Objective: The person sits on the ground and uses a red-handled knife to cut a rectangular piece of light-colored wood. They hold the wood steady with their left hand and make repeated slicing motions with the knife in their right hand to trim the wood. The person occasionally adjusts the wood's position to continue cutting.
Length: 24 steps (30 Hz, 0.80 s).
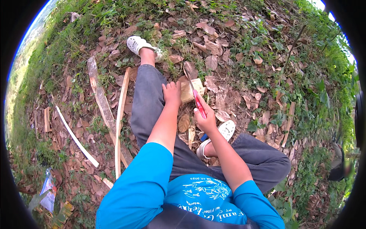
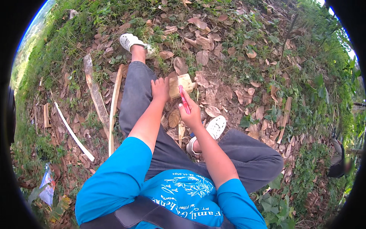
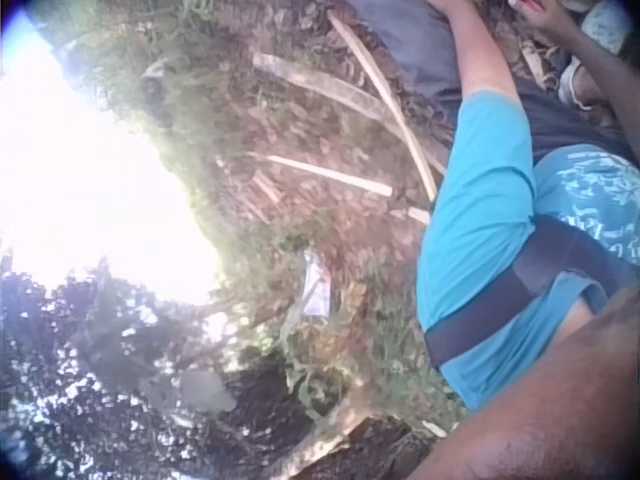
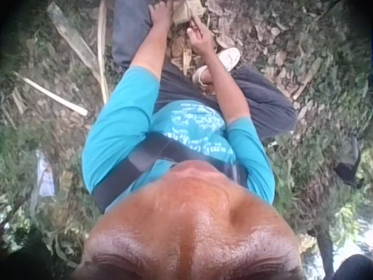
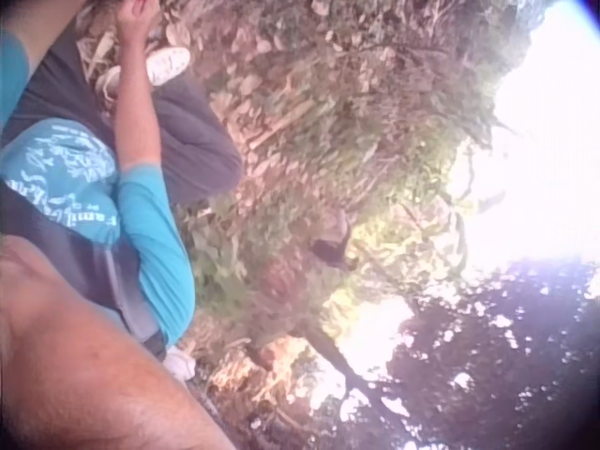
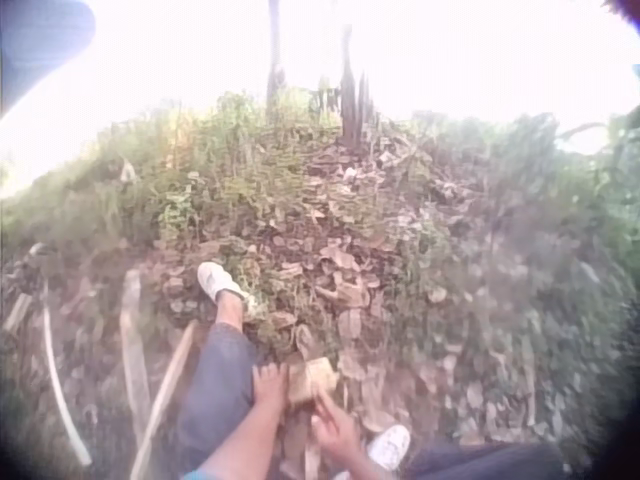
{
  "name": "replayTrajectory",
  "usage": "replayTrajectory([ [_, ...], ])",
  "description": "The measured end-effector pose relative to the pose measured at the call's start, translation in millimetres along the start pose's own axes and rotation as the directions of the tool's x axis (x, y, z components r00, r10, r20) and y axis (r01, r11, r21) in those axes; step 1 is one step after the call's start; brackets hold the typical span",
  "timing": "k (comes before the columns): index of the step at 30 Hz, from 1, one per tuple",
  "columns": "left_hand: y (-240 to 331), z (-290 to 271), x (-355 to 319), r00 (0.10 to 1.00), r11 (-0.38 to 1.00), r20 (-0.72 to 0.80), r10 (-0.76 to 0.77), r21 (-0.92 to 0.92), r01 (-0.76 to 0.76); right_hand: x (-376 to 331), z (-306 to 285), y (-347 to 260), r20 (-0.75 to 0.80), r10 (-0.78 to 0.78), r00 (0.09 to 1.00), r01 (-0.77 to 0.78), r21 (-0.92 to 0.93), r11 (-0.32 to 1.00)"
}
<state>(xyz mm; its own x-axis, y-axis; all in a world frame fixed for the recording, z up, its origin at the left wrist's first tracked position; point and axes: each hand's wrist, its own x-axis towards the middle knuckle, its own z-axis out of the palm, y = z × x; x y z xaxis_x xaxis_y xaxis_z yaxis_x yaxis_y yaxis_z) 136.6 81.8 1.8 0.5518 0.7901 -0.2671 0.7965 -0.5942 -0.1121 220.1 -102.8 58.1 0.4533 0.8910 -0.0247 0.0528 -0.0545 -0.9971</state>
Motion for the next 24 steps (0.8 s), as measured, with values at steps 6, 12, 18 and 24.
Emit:
replayTrajectory([
  [6,-0.9,-4.3,-1.0,1.000,1.000,0.016,0.013,-0.019,-0.013,-1.2,0.3,-6.3,-0.008,0.014,1.000,-0.014,0.026,1.000],
  [12,0.9,-1.7,-0.5,1.000,1.000,0.019,-0.008,-0.020,0.009,-2.8,-0.3,2.3,-0.011,-0.050,0.999,0.050,-0.009,0.999],
  [18,10.1,-0.7,-6.2,0.998,0.999,-0.033,-0.045,-0.027,0.044,-4.9,-5.9,3.9,-0.006,-0.073,0.997,0.073,0.034,0.997],
  [24,11.2,28.4,-9.8,0.984,0.990,-0.147,-0.103,0.084,0.116,2.6,-25.8,-9.2,0.070,0.028,0.997,-0.038,0.143,0.989],
])
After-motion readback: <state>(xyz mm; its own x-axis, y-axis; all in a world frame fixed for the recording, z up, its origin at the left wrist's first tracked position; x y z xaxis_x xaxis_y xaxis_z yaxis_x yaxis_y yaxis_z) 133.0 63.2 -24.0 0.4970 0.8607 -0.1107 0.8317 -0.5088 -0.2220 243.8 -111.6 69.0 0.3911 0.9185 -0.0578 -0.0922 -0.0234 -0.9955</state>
